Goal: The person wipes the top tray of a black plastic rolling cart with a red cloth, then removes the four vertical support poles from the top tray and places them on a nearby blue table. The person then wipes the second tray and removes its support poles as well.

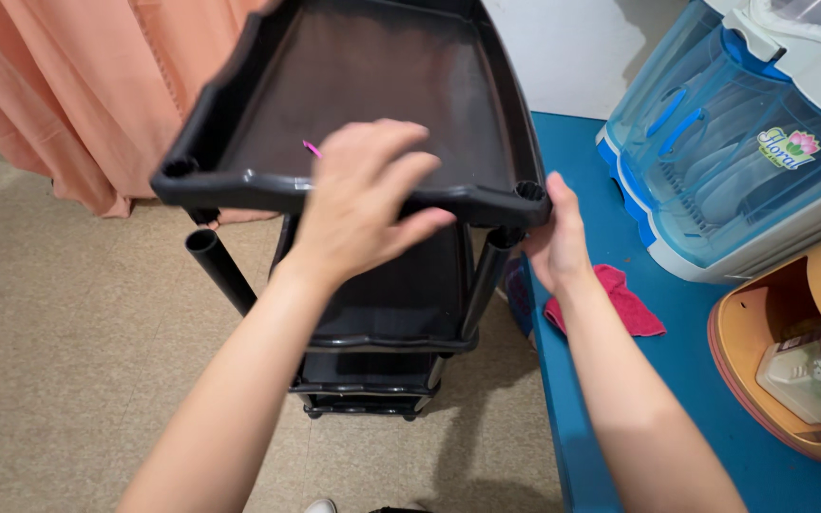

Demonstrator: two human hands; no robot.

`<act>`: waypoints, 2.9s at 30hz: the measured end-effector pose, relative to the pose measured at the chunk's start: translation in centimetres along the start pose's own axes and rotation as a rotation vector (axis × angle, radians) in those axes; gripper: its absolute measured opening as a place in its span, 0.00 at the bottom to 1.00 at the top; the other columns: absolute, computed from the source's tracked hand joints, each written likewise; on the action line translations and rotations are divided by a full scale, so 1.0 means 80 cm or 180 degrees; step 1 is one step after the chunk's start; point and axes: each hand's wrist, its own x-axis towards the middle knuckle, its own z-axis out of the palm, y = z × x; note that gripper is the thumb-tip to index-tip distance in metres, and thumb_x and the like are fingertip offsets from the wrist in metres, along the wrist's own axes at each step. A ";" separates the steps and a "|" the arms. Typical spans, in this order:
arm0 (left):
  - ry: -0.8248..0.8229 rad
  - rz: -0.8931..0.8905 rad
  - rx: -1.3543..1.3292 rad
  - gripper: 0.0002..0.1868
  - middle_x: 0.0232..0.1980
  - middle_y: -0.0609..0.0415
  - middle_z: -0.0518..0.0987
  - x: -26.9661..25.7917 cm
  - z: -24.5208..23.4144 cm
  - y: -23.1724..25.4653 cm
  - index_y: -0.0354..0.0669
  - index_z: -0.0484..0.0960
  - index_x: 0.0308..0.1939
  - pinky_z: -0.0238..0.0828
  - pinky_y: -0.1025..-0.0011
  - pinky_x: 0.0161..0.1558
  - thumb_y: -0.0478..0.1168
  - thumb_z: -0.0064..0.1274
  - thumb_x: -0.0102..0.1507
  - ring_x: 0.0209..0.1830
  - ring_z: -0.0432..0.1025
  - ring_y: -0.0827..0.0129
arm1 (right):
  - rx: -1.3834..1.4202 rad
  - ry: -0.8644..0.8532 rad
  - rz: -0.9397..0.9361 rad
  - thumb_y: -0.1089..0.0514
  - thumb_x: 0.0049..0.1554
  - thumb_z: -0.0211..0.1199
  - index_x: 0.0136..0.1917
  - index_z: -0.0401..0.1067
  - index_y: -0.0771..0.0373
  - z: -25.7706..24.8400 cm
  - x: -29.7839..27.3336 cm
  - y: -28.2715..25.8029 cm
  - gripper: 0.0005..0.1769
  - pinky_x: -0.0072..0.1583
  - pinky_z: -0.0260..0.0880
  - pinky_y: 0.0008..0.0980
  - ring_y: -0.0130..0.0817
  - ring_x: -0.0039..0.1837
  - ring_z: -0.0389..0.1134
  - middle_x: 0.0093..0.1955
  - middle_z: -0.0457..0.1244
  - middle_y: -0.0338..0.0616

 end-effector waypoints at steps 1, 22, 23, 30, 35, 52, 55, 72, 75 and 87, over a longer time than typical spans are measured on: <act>0.0174 -0.0157 0.0057 0.28 0.70 0.50 0.71 -0.023 -0.009 -0.002 0.47 0.78 0.62 0.57 0.53 0.75 0.57 0.65 0.65 0.73 0.64 0.54 | 0.0059 -0.0017 0.0142 0.30 0.62 0.50 0.62 0.68 0.62 0.005 0.001 -0.005 0.35 0.61 0.69 0.51 0.41 0.60 0.69 0.58 0.68 0.47; 0.0562 -0.4246 -0.1035 0.56 0.84 0.29 0.38 -0.270 0.028 -0.101 0.33 0.31 0.81 0.30 0.57 0.80 0.46 0.58 0.66 0.86 0.32 0.41 | 0.0536 0.0169 0.0004 0.25 0.59 0.46 0.38 0.71 0.67 0.062 -0.007 0.029 0.41 0.45 0.68 0.45 0.45 0.36 0.64 0.30 0.60 0.49; 0.0510 -0.4300 -0.1046 0.58 0.84 0.29 0.37 -0.274 0.024 -0.113 0.35 0.30 0.81 0.30 0.57 0.79 0.44 0.59 0.64 0.85 0.31 0.41 | 0.0609 0.0252 -0.0013 0.26 0.59 0.47 0.39 0.71 0.67 0.076 -0.011 0.035 0.39 0.44 0.67 0.45 0.44 0.36 0.64 0.30 0.61 0.49; 0.0485 -0.4028 -0.1155 0.63 0.85 0.30 0.36 -0.309 -0.029 -0.247 0.40 0.24 0.81 0.32 0.58 0.81 0.36 0.62 0.61 0.86 0.34 0.43 | 0.0968 0.0727 -0.0329 0.32 0.58 0.51 0.45 0.68 0.60 0.230 -0.034 0.080 0.28 0.37 0.66 0.39 0.41 0.37 0.67 0.40 0.67 0.47; 0.0157 -0.4000 -0.1452 0.65 0.84 0.28 0.33 -0.343 -0.090 -0.364 0.40 0.16 0.80 0.36 0.59 0.81 0.33 0.62 0.63 0.86 0.38 0.44 | 0.1155 0.0922 -0.0391 0.35 0.59 0.54 0.48 0.68 0.62 0.354 -0.042 0.128 0.27 0.39 0.71 0.40 0.40 0.42 0.71 0.43 0.68 0.46; -0.1193 -0.3100 -0.2373 0.62 0.82 0.27 0.41 -0.288 -0.081 -0.089 0.34 0.36 0.81 0.39 0.62 0.77 0.37 0.61 0.51 0.84 0.37 0.46 | 0.1376 0.0052 0.0322 0.27 0.57 0.49 0.68 0.69 0.62 0.334 0.019 0.108 0.42 0.70 0.67 0.48 0.45 0.69 0.67 0.66 0.67 0.49; -0.1014 -0.3483 -0.2389 0.62 0.78 0.30 0.52 -0.253 -0.069 -0.032 0.35 0.42 0.77 0.48 0.63 0.73 0.46 0.68 0.51 0.80 0.48 0.48 | 0.0787 0.0507 0.0576 0.29 0.54 0.54 0.67 0.69 0.63 0.281 0.091 0.078 0.42 0.68 0.67 0.52 0.48 0.69 0.66 0.65 0.67 0.52; 0.1027 -0.5021 -0.1679 0.29 0.49 0.53 0.85 -0.256 -0.001 -0.045 0.39 0.83 0.52 0.71 0.72 0.51 0.21 0.53 0.47 0.47 0.77 0.69 | 0.1012 0.0586 0.0595 0.51 0.53 0.70 0.60 0.71 0.63 0.213 0.218 0.118 0.25 0.58 0.78 0.55 0.44 0.60 0.70 0.57 0.68 0.48; 0.0852 -0.5310 -0.1523 0.23 0.42 0.55 0.83 -0.260 -0.015 -0.063 0.39 0.85 0.46 0.73 0.70 0.44 0.22 0.55 0.48 0.40 0.77 0.69 | 0.0975 0.0554 0.0562 0.50 0.53 0.70 0.60 0.70 0.61 0.222 0.210 0.120 0.25 0.59 0.77 0.54 0.41 0.59 0.69 0.57 0.67 0.45; 0.0727 -0.5052 -0.1615 0.18 0.41 0.52 0.82 -0.348 -0.105 -0.234 0.36 0.79 0.45 0.76 0.70 0.41 0.27 0.63 0.53 0.38 0.76 0.69 | 0.0966 0.0829 0.0292 0.51 0.55 0.69 0.57 0.72 0.68 0.337 0.150 0.168 0.23 0.56 0.78 0.49 0.40 0.58 0.72 0.57 0.69 0.46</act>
